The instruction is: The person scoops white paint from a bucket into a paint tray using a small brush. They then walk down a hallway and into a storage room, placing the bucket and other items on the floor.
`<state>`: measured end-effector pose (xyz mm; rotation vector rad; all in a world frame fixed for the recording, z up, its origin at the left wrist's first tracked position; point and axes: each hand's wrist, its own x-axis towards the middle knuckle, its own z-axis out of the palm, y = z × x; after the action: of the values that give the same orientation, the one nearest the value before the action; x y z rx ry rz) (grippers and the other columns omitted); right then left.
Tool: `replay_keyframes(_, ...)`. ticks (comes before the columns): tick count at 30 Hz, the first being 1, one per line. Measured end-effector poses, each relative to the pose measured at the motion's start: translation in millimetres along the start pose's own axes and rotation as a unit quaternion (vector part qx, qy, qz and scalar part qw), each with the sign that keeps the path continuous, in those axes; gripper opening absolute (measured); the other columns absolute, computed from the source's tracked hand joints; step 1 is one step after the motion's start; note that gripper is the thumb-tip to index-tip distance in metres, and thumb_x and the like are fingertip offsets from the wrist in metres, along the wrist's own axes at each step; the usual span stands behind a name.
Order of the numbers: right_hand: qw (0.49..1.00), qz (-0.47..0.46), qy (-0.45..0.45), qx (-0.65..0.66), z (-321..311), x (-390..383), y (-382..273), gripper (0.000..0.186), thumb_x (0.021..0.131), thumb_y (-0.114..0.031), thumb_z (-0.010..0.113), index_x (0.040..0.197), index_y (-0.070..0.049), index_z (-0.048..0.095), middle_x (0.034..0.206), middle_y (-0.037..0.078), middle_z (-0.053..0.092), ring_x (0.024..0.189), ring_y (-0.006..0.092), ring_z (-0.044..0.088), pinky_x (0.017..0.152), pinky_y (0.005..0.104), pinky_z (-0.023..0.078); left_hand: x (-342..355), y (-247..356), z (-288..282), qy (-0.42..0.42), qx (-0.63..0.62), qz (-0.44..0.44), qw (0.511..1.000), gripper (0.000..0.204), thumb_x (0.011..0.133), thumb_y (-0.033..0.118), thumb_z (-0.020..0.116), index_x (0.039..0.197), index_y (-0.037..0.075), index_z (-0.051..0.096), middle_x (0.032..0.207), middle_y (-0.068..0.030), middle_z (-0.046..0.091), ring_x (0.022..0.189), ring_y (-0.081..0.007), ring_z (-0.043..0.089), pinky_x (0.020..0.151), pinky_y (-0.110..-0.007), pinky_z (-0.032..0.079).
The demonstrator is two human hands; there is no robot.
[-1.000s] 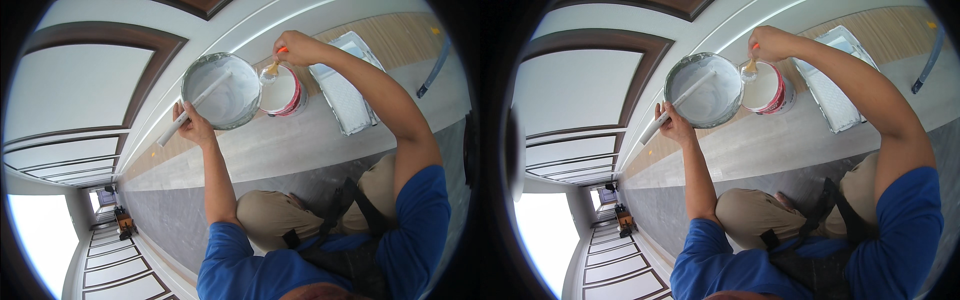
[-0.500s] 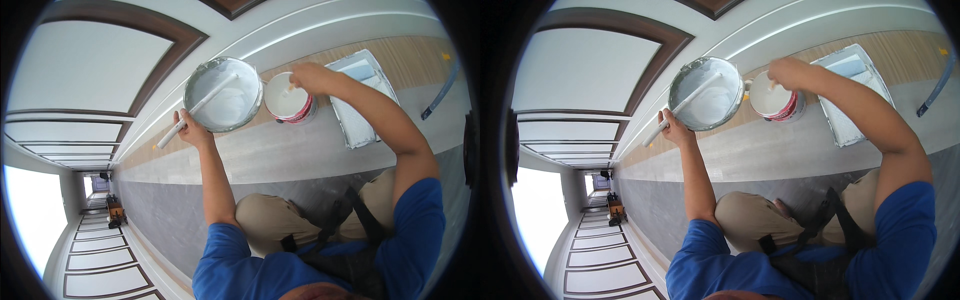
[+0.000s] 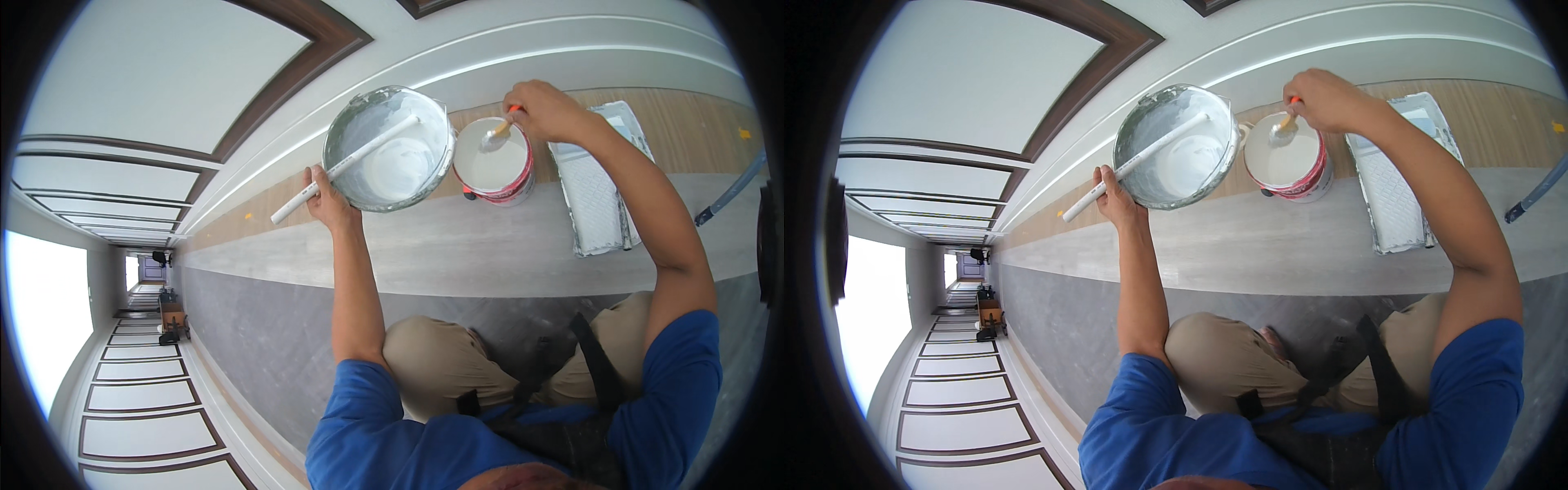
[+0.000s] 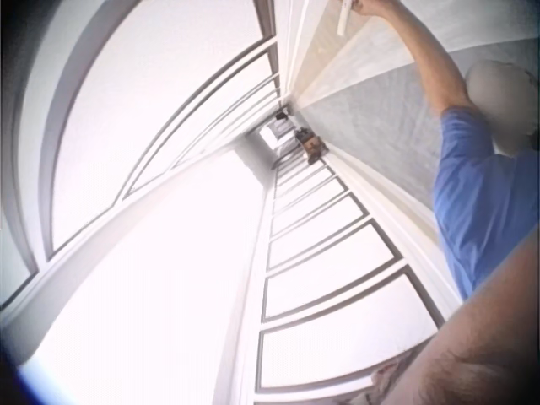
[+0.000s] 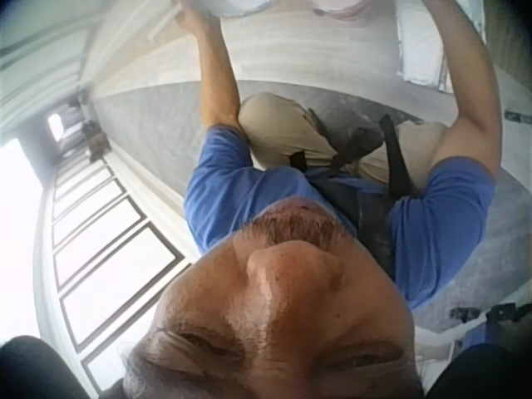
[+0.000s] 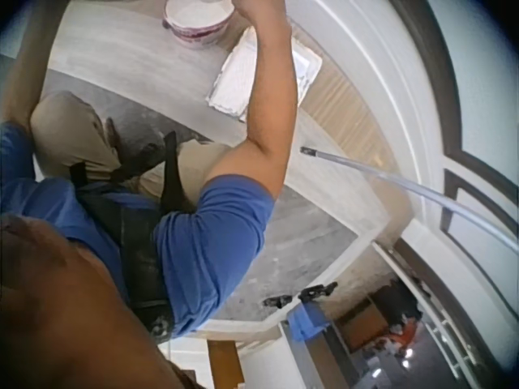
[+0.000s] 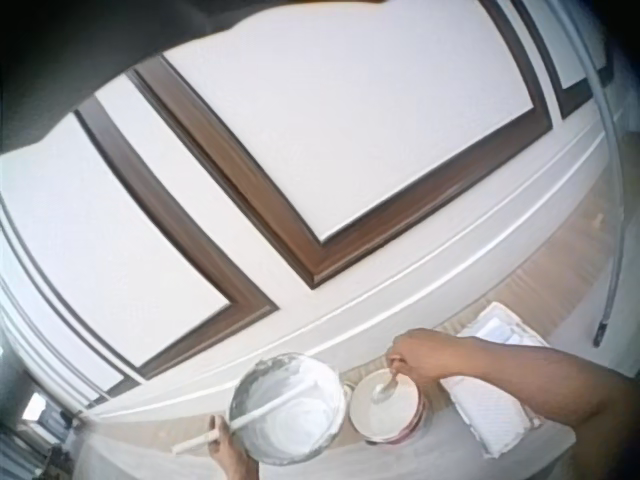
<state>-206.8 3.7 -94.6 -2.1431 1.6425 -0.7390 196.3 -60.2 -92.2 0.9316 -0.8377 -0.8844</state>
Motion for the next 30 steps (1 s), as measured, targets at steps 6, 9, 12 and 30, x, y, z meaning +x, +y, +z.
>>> replay_keyframes(6,0.994,0.047,0.058,0.083,-34.6,-5.9,-5.0,0.018,0.094,-0.014,0.068,0.099,0.003,0.071,0.087,0.016,0.069,0.077,0.0253,0.062,0.076,0.0367,0.05,-4.1,-6.3,11.5,-0.012,0.046,0.014,0.999,0.059,0.097,0.021,0.071,0.144,0.001,0.043,0.117,-0.0129,0.059,0.107,-0.0222,0.06,0.094,-0.037,0.056)
replay_keyframes(9,0.992,0.042,0.078,0.088,-36.7,-6.9,-4.1,0.017,0.095,-0.013,0.067,0.099,0.002,0.071,0.086,0.015,0.069,0.077,0.0239,0.062,0.076,0.0363,0.05,-7.1,-8.6,15.9,-0.011,0.064,0.028,0.998,0.058,0.096,0.021,0.072,0.143,0.001,0.045,0.115,-0.0125,0.06,0.106,-0.021,0.06,0.092,-0.036,0.055)
replay_keyframes(12,0.991,0.046,0.084,0.094,-35.6,-7.1,-1.4,0.017,0.095,-0.014,0.067,0.099,0.002,0.071,0.087,0.015,0.069,0.077,0.0228,0.062,0.075,0.0355,0.05,-11.7,-10.2,21.3,-0.009,0.073,0.029,0.997,0.057,0.096,0.02,0.071,0.143,0.0,0.045,0.116,-0.0134,0.06,0.106,-0.0209,0.06,0.092,-0.035,0.055)
replay_keyframes(30,0.992,0.02,0.02,0.126,-50.6,-16.3,-2.6,0.019,0.094,-0.015,0.068,0.101,0.002,0.072,0.09,0.013,0.07,0.08,0.0219,0.062,0.077,0.0348,0.05,-17.2,-6.3,28.5,0.01,0.078,0.051,0.996,0.058,0.099,0.023,0.068,0.145,-0.002,0.042,0.12,-0.0186,0.059,0.111,-0.0241,0.06,0.096,-0.035,0.053)
